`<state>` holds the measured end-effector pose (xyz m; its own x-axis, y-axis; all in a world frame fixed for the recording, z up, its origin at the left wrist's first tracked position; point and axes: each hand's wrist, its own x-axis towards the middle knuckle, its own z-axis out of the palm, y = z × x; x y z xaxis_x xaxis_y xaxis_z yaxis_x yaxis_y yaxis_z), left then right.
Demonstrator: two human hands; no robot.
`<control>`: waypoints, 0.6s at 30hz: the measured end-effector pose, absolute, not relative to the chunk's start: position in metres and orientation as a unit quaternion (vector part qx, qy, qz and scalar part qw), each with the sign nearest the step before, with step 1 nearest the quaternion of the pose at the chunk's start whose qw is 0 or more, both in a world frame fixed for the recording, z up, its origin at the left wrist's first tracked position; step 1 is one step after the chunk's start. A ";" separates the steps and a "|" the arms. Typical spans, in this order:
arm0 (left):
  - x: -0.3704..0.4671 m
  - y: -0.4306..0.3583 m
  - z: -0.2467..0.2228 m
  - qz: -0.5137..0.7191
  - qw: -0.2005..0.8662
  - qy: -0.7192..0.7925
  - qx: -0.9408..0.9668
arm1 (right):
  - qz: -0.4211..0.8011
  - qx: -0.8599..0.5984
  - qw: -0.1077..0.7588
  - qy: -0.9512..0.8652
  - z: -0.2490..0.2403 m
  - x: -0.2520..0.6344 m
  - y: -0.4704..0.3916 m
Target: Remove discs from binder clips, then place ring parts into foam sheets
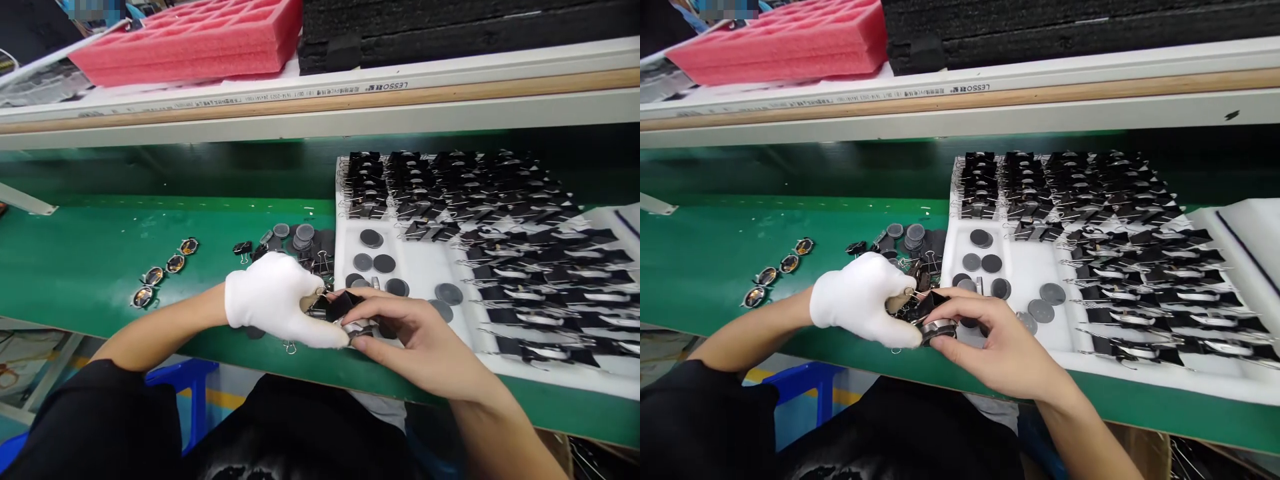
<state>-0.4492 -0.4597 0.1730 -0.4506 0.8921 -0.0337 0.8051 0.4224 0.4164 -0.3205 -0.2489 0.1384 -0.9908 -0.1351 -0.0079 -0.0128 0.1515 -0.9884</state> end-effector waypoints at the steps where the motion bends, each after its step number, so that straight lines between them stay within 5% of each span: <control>1: -0.448 -0.458 0.173 0.166 0.131 0.832 0.512 | -0.638 -0.053 0.053 0.766 0.140 -0.321 -0.247; 10: -0.439 -0.450 0.165 0.106 0.091 0.842 0.522 | -0.640 -0.058 0.065 0.763 0.147 -0.323 -0.234; 18: -0.447 -0.454 0.167 0.299 0.182 0.801 0.485 | -0.846 0.205 -0.074 0.487 0.127 -0.336 -0.259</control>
